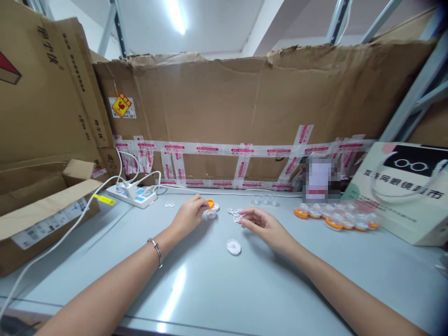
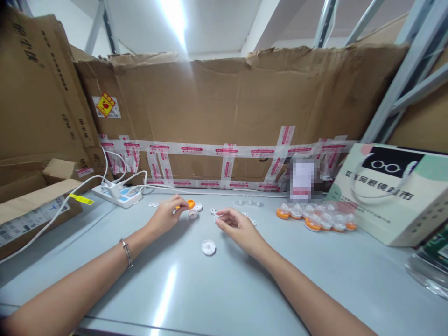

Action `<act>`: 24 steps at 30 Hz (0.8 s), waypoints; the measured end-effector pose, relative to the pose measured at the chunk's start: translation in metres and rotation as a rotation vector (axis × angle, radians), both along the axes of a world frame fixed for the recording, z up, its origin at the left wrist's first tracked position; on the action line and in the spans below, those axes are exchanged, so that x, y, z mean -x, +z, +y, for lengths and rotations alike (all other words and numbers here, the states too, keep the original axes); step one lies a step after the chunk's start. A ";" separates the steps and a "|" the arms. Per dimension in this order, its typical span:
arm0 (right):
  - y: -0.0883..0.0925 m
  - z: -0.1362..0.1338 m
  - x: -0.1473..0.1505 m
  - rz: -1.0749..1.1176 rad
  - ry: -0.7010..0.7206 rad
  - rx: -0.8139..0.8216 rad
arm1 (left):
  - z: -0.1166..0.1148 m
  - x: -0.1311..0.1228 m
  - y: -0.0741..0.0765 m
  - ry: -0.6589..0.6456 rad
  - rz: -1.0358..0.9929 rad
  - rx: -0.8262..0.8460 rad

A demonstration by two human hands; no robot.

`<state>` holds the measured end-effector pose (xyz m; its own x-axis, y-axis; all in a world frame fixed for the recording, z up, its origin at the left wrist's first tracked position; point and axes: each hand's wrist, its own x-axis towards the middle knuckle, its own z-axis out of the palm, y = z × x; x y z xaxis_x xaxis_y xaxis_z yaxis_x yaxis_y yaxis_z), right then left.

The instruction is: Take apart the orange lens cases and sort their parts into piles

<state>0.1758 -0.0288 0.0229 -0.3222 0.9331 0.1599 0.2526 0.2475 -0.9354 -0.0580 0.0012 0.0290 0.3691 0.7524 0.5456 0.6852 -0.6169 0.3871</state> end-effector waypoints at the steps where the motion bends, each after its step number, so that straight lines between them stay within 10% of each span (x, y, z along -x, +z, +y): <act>1: 0.000 -0.001 0.001 -0.018 -0.005 -0.012 | 0.004 0.001 -0.003 0.023 0.036 0.012; 11: -0.001 -0.002 0.001 -0.190 0.037 -0.076 | 0.000 -0.005 -0.006 0.000 0.094 0.009; 24: 0.000 -0.012 0.007 -0.427 0.244 -0.178 | -0.030 -0.027 0.006 -0.432 0.178 0.301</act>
<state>0.1685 -0.0410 0.0229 -0.5980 0.7930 0.1164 0.5172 0.4926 -0.6999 -0.0313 -0.0293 0.0347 0.7457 0.6250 0.2309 0.4650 -0.7364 0.4915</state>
